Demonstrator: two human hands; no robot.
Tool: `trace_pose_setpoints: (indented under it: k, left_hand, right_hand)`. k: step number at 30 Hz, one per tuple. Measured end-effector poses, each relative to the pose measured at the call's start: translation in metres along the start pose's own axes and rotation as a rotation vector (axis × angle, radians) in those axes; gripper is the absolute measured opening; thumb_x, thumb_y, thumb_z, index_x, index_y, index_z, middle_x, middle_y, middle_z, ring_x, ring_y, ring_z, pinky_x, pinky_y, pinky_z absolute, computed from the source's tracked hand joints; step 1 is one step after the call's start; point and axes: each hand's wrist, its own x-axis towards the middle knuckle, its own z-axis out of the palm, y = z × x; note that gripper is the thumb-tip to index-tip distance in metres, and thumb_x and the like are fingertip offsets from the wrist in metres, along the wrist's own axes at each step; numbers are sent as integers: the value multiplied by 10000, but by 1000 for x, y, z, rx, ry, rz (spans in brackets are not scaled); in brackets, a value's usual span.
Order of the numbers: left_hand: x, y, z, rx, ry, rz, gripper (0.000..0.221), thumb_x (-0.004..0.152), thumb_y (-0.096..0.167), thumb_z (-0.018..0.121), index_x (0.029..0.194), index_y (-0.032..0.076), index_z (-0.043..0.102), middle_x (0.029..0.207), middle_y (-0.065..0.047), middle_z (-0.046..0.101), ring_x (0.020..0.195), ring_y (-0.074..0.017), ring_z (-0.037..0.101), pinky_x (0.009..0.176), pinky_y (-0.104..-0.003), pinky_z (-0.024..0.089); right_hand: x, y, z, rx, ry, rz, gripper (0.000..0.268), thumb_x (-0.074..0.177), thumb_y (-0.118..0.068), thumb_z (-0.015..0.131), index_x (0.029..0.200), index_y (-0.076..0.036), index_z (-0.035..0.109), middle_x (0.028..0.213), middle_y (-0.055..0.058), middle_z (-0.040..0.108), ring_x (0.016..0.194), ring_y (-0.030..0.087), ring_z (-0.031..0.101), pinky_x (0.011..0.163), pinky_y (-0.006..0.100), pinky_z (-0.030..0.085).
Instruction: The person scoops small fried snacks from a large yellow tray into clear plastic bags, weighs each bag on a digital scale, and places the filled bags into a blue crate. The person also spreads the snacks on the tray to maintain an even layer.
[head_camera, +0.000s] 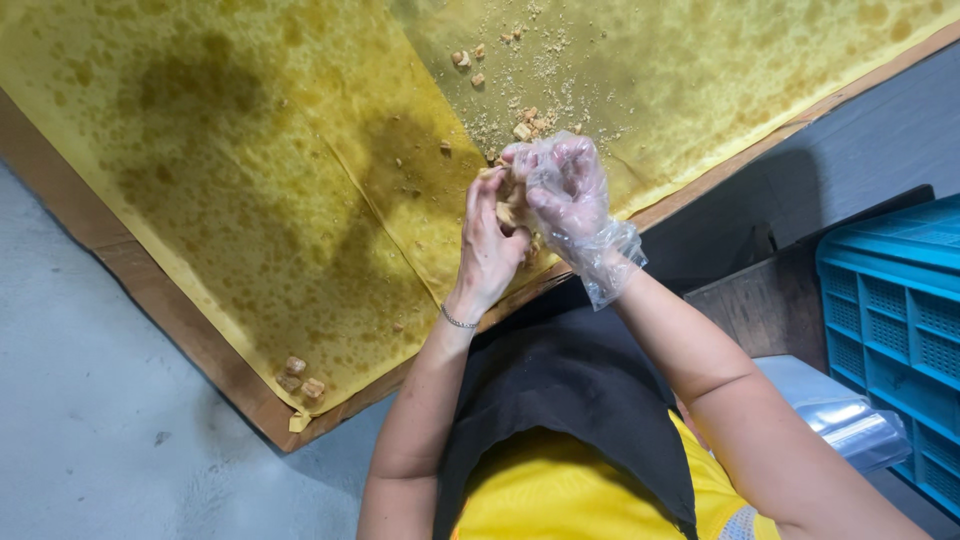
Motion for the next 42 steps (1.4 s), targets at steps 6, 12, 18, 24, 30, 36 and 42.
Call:
trace_pose_setpoints:
  k: [6,12,18,24,30,36,42]
  left_hand:
    - [4,15,-17,-413,-108,-392,664,802,-115,573,1440,-4,423,1514,-147,371,692,-166,674,562,-281,615]
    - [-24,47,-91,-94,-117,-301,551,873,-78,517,1419,-11,536,1540,-107,496,671,-122,685,614,-266,595]
    - [-12,12,-108,-7,-47,-349,579,852,-97,518,1426,-26,506,1494,-119,489,663,-123,632,612,-269,587]
    - [-26,3,-121,-88,-39,-605,614,835,-102,520,1438,1,463,1492,-73,459,647,-105,627,531,-248,581]
    - [-32,5,-115,-165,-111,-639,665,848,-128,533,1486,15,413,1528,-92,403,670,-105,642,543,-236,603]
    - [-17,-1,-77,-221,-185,-473,734,827,-161,569,1510,-5,348,1570,-128,307,669,-120,633,547,-247,605]
    - [-5,3,-39,-278,-106,-296,728,788,-177,559,1481,-28,391,1582,-118,352,672,-104,635,572,-254,575]
  right_hand:
    - [7,-9,-2,49,120,175,204,1042,-76,711,1107,-133,527,960,67,645,989,240,687,1012,453,587]
    - [17,-25,-90,-482,168,371,132,1084,-155,681,1181,-128,595,1025,106,665,863,180,662,750,405,558]
    - [-24,91,-136,-1644,-565,524,508,912,-377,722,1382,-264,568,1417,190,514,1059,362,600,876,467,561]
    - [-48,161,-150,-1767,-546,249,486,899,-319,673,1375,-285,587,1332,244,526,1060,434,578,811,482,571]
    - [-48,165,-160,-1072,70,756,232,1071,-229,686,1133,-44,561,1021,167,632,826,242,585,700,417,533]
    - [-18,63,-85,-119,228,477,373,897,90,675,1171,-112,523,1085,49,622,849,161,632,692,305,598]
    - [-9,-2,21,-86,105,250,315,952,79,675,1203,-66,550,1245,107,627,1221,233,638,1060,384,553]
